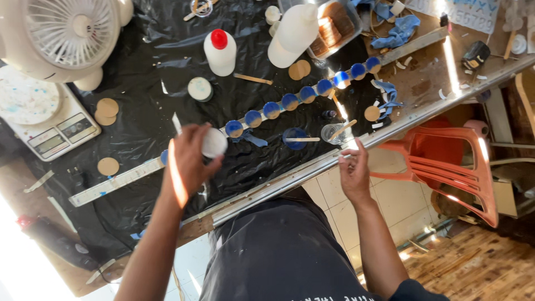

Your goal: The person pours a white liquid from a small bottle into a white cup and stirs the contents with a wooden stick. They then pick up a second white cup and stir its contents with the same stick. The person continues to stir the mixture in the first cup for the remainder of the clip.

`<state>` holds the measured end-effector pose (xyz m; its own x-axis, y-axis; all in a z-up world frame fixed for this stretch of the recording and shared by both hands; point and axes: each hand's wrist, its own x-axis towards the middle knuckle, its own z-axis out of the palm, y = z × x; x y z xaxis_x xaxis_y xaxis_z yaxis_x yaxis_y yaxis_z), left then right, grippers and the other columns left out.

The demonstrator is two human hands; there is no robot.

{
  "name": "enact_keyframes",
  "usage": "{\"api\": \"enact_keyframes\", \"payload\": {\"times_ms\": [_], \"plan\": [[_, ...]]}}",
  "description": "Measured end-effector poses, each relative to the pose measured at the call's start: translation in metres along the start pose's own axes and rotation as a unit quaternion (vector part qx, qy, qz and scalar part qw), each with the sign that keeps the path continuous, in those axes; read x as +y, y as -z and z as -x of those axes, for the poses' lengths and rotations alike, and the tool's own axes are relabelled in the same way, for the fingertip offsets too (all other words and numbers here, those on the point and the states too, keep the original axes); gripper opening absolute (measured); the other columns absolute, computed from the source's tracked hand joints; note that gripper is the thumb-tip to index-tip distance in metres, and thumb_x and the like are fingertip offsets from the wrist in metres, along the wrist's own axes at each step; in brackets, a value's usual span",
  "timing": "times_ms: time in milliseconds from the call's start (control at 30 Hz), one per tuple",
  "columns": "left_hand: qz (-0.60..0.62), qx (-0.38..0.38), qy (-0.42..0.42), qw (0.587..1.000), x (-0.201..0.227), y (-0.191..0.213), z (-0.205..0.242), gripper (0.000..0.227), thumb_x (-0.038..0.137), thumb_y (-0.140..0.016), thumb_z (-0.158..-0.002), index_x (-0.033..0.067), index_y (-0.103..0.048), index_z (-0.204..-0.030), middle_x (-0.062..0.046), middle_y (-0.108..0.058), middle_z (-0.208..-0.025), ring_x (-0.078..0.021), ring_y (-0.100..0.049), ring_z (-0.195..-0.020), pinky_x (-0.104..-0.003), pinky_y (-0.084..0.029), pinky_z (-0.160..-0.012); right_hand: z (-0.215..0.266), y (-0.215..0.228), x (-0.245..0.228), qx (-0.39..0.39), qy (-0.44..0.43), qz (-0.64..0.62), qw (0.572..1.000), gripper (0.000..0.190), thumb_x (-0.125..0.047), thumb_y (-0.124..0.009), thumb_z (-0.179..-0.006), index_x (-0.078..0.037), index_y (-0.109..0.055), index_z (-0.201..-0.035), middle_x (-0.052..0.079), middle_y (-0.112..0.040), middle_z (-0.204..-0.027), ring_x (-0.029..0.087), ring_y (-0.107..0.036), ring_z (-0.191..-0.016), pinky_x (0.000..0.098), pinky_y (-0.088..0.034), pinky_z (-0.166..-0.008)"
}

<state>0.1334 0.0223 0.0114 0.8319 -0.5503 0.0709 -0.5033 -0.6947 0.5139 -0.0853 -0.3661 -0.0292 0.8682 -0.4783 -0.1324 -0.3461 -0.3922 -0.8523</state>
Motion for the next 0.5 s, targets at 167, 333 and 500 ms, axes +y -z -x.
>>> {"api": "enact_keyframes", "payload": {"times_ms": [167,333,500], "plan": [[0.036,-0.053,-0.031,0.997,0.049,-0.06,0.028,0.086,0.029,-0.085,-0.071,0.0063,-0.051,-0.147,-0.018,-0.057,-0.123,-0.0386,-0.064,-0.105,-0.044,-0.051,-0.083,0.007,-0.013,0.007,-0.027,0.02,0.024,0.999,0.064,-0.017,-0.054,-0.106,-0.007,-0.022,-0.16,0.016,-0.058,-0.116,0.017,-0.062,-0.074,0.0261,-0.048,-0.056],[0.035,-0.104,-0.041,0.993,0.053,-0.099,0.036,0.098,0.026,-0.085,-0.077,0.0072,-0.033,-0.159,-0.016,-0.053,-0.124,-0.0348,-0.061,-0.109,-0.042,-0.05,-0.084,0.013,-0.019,0.002,-0.051,0.033,0.035,0.998,0.062,-0.019,-0.055,-0.105,-0.008,-0.028,-0.16,0.014,-0.061,-0.113,0.018,-0.063,-0.07,0.0269,-0.048,-0.054],[-0.001,-0.118,-0.041,0.992,0.059,-0.111,0.037,0.097,0.027,-0.08,-0.086,0.0079,-0.024,-0.162,-0.015,-0.054,-0.127,-0.0303,-0.06,-0.109,-0.04,-0.049,-0.087,0.017,-0.017,0.011,-0.056,0.033,0.03,0.997,0.064,-0.017,-0.056,-0.105,-0.008,-0.027,-0.162,0.015,-0.063,-0.113,0.019,-0.065,-0.072,0.028,-0.05,-0.058]]}}
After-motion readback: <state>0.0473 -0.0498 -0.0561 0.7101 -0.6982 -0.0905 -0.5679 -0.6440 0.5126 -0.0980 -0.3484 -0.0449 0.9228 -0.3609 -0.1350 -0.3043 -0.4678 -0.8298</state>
